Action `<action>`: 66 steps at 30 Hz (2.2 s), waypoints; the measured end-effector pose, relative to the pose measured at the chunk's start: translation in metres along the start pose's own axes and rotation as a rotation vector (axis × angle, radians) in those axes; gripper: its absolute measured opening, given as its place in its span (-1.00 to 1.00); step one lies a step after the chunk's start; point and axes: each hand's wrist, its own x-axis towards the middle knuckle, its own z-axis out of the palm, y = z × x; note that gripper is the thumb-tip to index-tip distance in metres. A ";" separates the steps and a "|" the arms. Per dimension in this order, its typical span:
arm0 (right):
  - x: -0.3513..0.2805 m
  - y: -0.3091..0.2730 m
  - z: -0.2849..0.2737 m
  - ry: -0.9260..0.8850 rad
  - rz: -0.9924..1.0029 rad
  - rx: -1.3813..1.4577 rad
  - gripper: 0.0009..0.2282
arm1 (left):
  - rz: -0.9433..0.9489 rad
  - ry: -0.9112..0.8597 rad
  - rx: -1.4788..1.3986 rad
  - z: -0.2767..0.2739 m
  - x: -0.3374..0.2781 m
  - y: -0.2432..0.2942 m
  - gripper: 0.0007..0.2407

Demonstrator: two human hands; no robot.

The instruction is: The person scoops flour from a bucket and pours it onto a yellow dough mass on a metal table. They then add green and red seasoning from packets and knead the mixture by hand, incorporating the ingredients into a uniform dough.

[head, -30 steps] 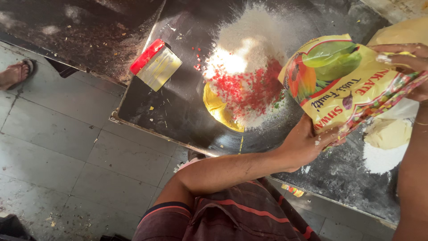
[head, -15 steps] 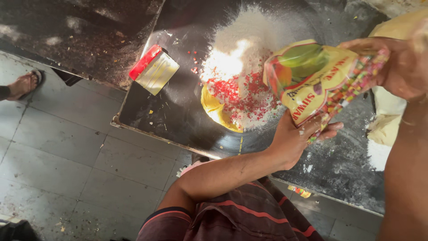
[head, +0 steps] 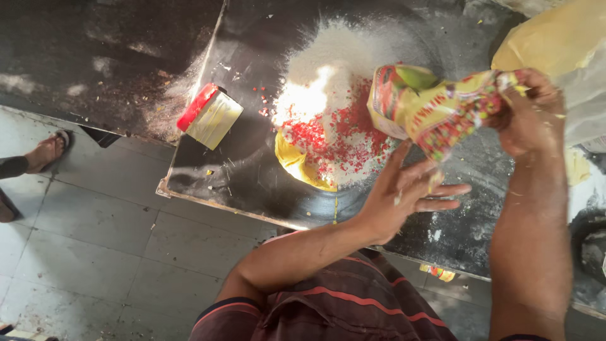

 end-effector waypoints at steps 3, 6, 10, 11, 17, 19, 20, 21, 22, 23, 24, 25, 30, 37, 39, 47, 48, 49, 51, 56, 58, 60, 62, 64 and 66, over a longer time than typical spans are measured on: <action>-0.005 0.015 0.001 -0.095 0.026 0.251 -0.92 | 0.109 -0.044 0.192 -0.025 -0.009 0.004 -0.30; -0.027 0.007 0.010 0.075 -0.080 0.408 -0.90 | 0.366 0.084 0.657 -0.047 -0.022 0.019 -0.43; -0.038 0.001 0.048 0.161 0.085 0.327 -0.79 | 0.783 0.257 1.318 -0.057 -0.007 0.063 -0.33; -0.042 -0.001 0.056 0.076 0.098 0.352 -0.79 | 0.875 0.236 1.454 -0.059 0.006 0.074 -0.25; -0.066 -0.020 0.091 -0.152 -0.061 0.313 -0.65 | 0.716 -0.052 0.921 -0.066 0.069 0.096 -0.49; -0.072 -0.025 0.094 -0.148 -0.125 0.247 -0.63 | 0.810 -0.031 1.131 -0.072 0.077 0.106 -0.66; -0.077 -0.026 0.094 -0.162 -0.158 0.227 -0.63 | 0.855 -0.021 1.235 -0.075 0.081 0.110 -0.74; -0.080 -0.027 0.093 -0.179 -0.191 0.205 -0.64 | 0.875 -0.031 1.187 -0.076 0.086 0.112 -0.79; -0.083 -0.026 0.095 -0.085 -0.212 0.102 -0.70 | 0.893 -0.040 1.138 -0.077 0.092 0.112 -0.84; -0.084 -0.024 0.098 0.009 -0.229 -0.001 -0.75 | 0.885 -0.048 1.072 -0.078 0.094 0.111 -0.86; -0.086 -0.024 0.100 0.104 -0.242 -0.104 -0.79 | 0.877 -0.056 1.006 -0.078 0.096 0.111 -0.87; -0.088 -0.023 0.100 0.133 -0.473 -0.279 -0.81 | 0.844 -0.063 0.922 -0.078 0.098 0.110 -0.87; -0.089 -0.003 0.099 0.212 -0.773 -0.159 -0.91 | 0.782 0.066 0.944 -0.083 0.106 0.110 -0.92; -0.087 0.017 0.098 0.197 -0.701 0.356 -0.99 | 0.793 0.053 0.801 -0.087 0.114 0.106 -0.91; -0.094 0.011 0.095 0.136 -0.733 0.036 -0.92 | 0.797 0.002 0.764 -0.087 0.113 0.106 -0.92; -0.133 0.022 0.067 -0.098 -0.549 0.128 -0.91 | 0.879 -0.349 1.140 -0.052 0.094 0.109 -0.77; -0.137 0.029 0.064 -0.079 -0.534 0.188 -0.97 | 0.907 -0.348 1.238 -0.045 0.090 0.110 -0.76; -0.142 0.036 0.059 -0.049 -0.512 0.196 -0.93 | 0.922 -0.369 1.326 -0.037 0.088 0.107 -0.72; -0.151 0.052 0.044 0.030 -0.472 0.215 -0.86 | 0.915 -0.409 1.340 -0.021 0.085 0.092 -0.63; -0.214 0.128 -0.032 0.430 -0.171 0.889 -0.79 | 0.778 -0.418 1.441 -0.017 0.068 0.033 -0.51; -0.252 0.166 -0.057 0.532 -0.086 1.081 -0.75 | 0.656 -0.443 1.392 -0.027 0.058 -0.002 -0.57; -0.292 0.203 -0.070 0.650 0.009 1.208 -0.73 | 0.510 -0.502 1.267 -0.039 0.045 -0.040 -0.63; -0.339 0.235 -0.085 0.622 -0.030 1.273 -0.75 | 0.236 -0.470 1.209 -0.050 0.016 -0.079 -0.67; -0.383 0.262 -0.102 0.659 -0.103 1.300 -0.76 | 0.084 -0.450 1.071 -0.054 -0.009 -0.122 -0.75; -0.429 0.283 -0.127 0.760 -0.210 1.284 -0.76 | -0.100 -0.458 1.096 -0.050 -0.031 -0.154 -0.79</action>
